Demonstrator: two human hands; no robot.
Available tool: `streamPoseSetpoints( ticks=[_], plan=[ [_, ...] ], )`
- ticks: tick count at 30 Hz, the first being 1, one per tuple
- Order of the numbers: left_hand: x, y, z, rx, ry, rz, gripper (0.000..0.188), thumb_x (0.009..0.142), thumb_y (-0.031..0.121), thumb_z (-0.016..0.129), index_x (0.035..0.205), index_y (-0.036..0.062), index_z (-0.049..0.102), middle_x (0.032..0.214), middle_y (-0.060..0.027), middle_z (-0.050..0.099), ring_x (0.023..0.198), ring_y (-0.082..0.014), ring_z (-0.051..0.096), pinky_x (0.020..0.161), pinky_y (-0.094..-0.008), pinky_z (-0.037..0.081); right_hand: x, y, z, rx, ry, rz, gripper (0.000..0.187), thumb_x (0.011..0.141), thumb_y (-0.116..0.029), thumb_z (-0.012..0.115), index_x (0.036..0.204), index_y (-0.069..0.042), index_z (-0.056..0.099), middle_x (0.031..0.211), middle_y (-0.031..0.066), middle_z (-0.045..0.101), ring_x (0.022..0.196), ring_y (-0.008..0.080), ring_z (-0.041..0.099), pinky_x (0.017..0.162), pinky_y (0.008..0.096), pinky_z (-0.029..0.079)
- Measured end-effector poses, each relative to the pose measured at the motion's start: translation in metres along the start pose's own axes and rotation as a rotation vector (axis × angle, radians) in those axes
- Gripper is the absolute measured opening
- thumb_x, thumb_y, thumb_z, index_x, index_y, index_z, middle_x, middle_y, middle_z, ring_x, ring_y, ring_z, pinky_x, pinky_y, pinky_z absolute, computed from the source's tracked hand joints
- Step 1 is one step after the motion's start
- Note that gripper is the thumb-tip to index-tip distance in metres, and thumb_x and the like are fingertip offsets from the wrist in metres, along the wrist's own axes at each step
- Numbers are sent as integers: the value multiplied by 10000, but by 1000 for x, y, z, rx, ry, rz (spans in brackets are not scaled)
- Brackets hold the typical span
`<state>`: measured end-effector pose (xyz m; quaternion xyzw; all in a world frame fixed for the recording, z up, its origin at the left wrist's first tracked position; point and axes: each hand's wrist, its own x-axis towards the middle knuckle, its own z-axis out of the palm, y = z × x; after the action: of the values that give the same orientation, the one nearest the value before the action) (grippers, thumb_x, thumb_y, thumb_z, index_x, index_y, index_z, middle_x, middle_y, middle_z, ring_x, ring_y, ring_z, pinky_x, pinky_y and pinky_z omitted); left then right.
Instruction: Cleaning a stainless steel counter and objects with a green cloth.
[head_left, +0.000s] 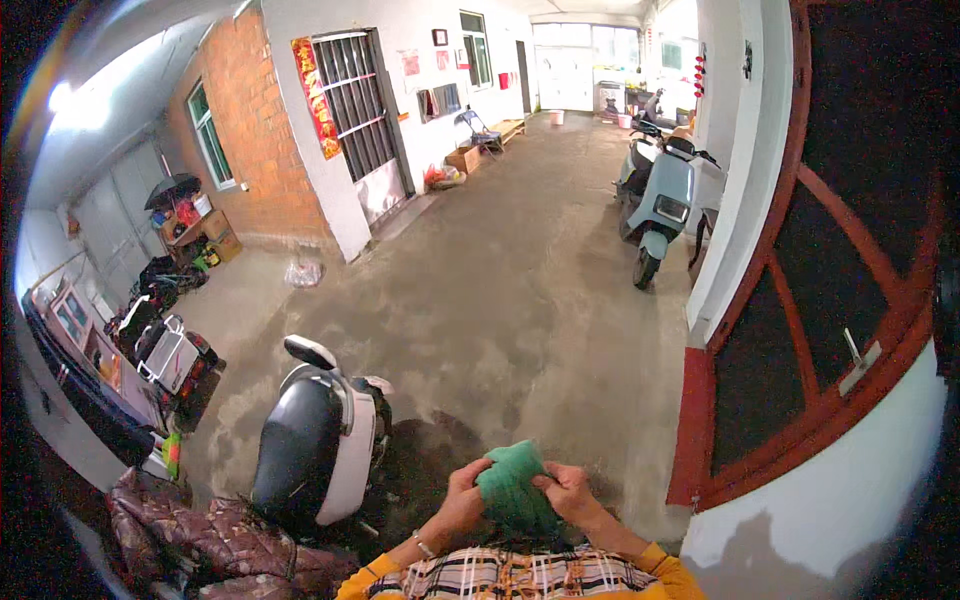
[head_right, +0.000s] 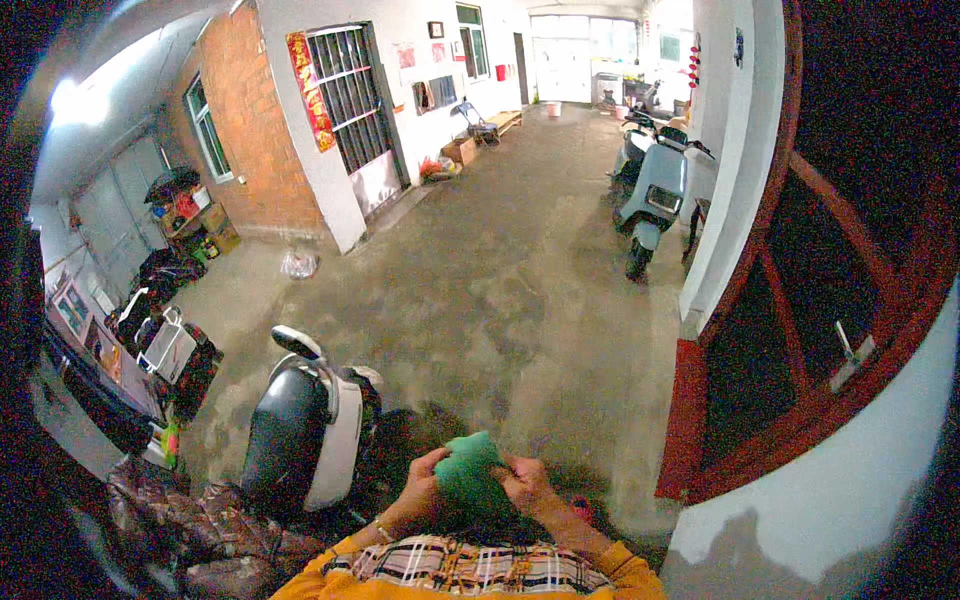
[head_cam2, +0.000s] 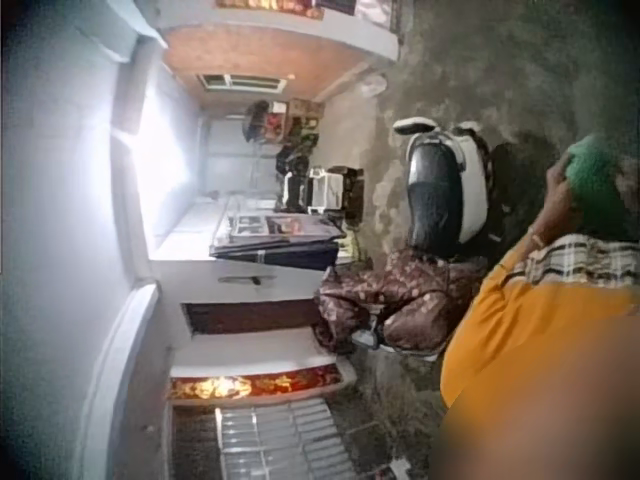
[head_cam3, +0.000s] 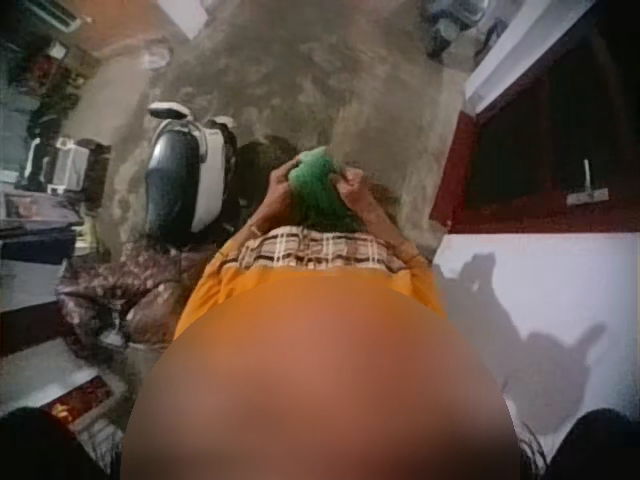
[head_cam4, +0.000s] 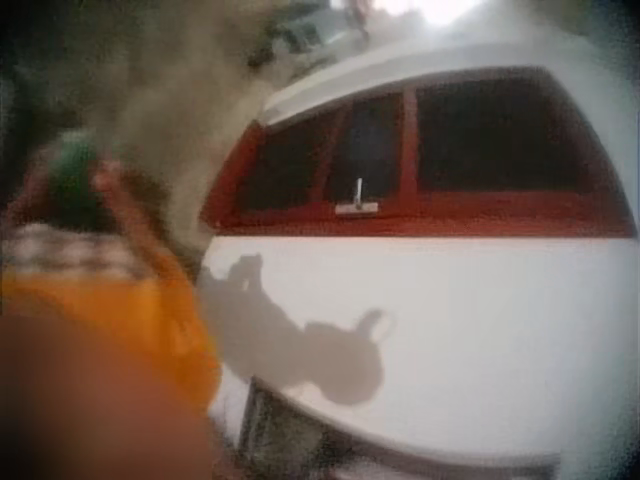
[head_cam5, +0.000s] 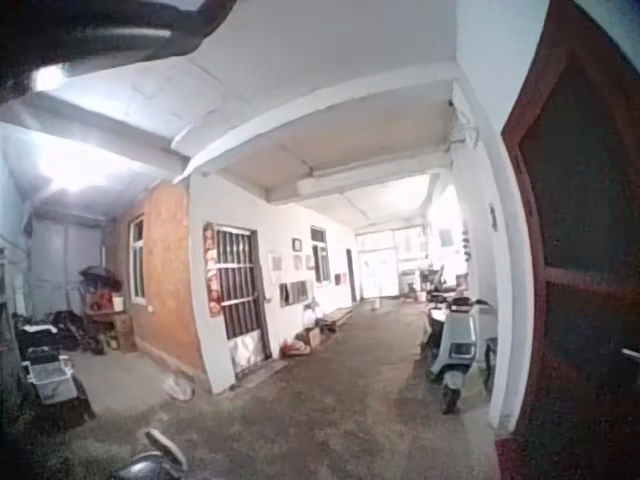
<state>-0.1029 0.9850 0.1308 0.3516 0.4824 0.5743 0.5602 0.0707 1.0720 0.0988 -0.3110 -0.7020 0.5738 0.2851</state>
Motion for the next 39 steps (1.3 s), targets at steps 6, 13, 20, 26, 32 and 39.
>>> streamPoseSetpoints(
  ticks=[6, 13, 20, 26, 32, 39],
  plan=[
    [44, -24, 14, 774, 222, 292, 397, 850, 121, 531, 1222, 2, 462, 1081, -76, 580, 977, -175, 561, 813, -320, 466, 67, 45, -47, 78, -60, -50, 203, 853, -83, 537, 1033, -11, 599, 765, 29, 629, 704, 80, 511, 651, 263, 444],
    [99, -28, 90, 58, 313, -107, 397, 871, 145, 515, 1239, 31, 417, 1161, -70, 515, 1063, -165, 493, 916, -315, 396, 107, 35, -112, 17, -73, -109, 198, 879, -116, 512, 1025, -12, 595, 782, 105, 640, 713, 110, 530, 663, 278, 445],
    [123, -32, 116, 18, 509, -178, 292, 873, 98, 476, 1160, 47, 471, 1071, -75, 565, 943, -182, 563, 797, -347, 486, 105, 41, -147, 289, -210, -103, 249, 892, -189, 509, 1083, -57, 599, 905, 130, 647, 784, 194, 591, 707, 309, 463],
    [138, -32, 125, -107, 643, 12, 245, 858, 68, 500, 1100, 44, 528, 999, -52, 591, 889, -155, 567, 791, -306, 471, 133, 88, -143, 535, -211, 19, 253, 908, -190, 492, 1071, -28, 596, 895, 86, 647, 819, 138, 565, 752, 280, 454],
    [147, -34, 104, -255, 768, 31, 253, 875, 53, 434, 1116, 44, 511, 986, -57, 607, 841, -211, 611, 750, -334, 514, 149, 90, -165, 483, -249, 144, 256, 912, -185, 462, 1043, -17, 604, 867, 87, 643, 818, 150, 569, 767, 290, 447],
    [207, -42, 77, -274, 742, 71, 200, 890, 167, 478, 1064, 83, 528, 990, -44, 599, 831, -206, 609, 702, -377, 531, 206, 88, -189, 424, -288, 53, 338, 884, -200, 501, 1169, -20, 529, 1040, 127, 623, 960, 183, 565, 832, 289, 435]
  ],
)
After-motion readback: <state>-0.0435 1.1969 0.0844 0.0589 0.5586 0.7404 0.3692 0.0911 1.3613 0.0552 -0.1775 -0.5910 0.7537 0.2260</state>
